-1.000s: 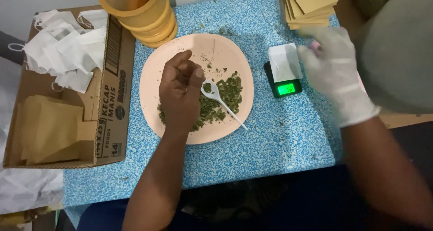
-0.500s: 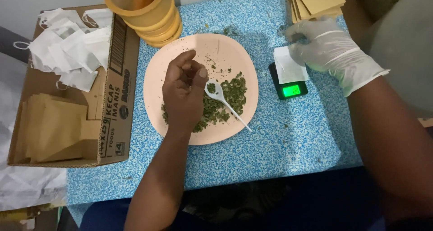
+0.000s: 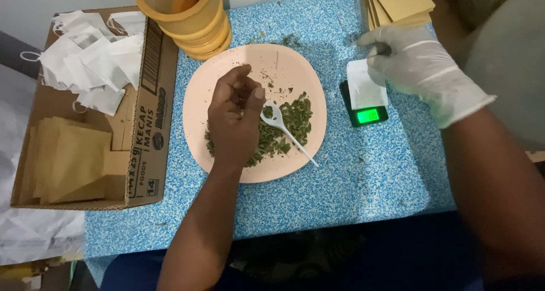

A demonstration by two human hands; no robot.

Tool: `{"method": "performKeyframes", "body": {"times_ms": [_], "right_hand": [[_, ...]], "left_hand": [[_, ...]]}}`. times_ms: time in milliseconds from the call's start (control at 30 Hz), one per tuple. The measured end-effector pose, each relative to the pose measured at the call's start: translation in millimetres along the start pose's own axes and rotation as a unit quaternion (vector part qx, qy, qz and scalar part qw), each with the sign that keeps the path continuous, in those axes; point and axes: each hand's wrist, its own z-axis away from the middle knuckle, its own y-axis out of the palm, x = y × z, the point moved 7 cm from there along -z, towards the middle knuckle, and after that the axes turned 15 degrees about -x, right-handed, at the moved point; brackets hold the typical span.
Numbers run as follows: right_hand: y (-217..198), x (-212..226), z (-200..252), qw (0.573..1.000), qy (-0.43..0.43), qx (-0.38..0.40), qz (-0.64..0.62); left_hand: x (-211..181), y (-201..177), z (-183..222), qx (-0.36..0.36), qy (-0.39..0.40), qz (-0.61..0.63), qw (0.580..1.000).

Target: Filling small filter bags with loose tea leaves, weighing them on a digital scale, and sealing them with a heat sealer.

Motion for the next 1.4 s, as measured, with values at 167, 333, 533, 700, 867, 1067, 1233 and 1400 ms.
{"method": "performKeyframes", "body": {"times_ms": [167, 333, 533, 700, 867, 1067, 1233, 1400], "right_hand": [[-20, 29, 28, 0.988, -0.141, -0.042, -0.037], [-17, 64, 61, 0.912, -0.373, -0.105, -0.135], [10, 90, 71, 0.866, -0.432, -0.142, -0.208], [17, 85, 60, 0.864, -0.426, -0.140, -0.230], [-11, 23, -10, 0.895, -0.356, -0.259, -0.074], [0, -88, -114, 0.853, -0.344, -0.328, 0.215], [19, -105, -119, 0.831, -0.368, -0.307, 0.281], [13, -109, -107, 0.770, -0.389, -0.385, 0.330]], "left_hand": [[-5, 8, 3, 0.034, -0.005, -0.028, 0.999], [-11, 17, 11, 0.101, 0.043, -0.055, 0.992], [-2, 19, 10, 0.150, -0.039, 0.075, 0.985], [10, 7, 2, 0.078, -0.026, -0.054, 0.995], [7, -1, -3, 0.038, -0.074, -0.052, 0.995], [9, -4, -6, 0.023, -0.087, -0.049, 0.995], [15, -3, -4, 0.020, -0.111, 0.010, 0.994], [14, -3, -5, 0.022, -0.104, 0.020, 0.994]]}}
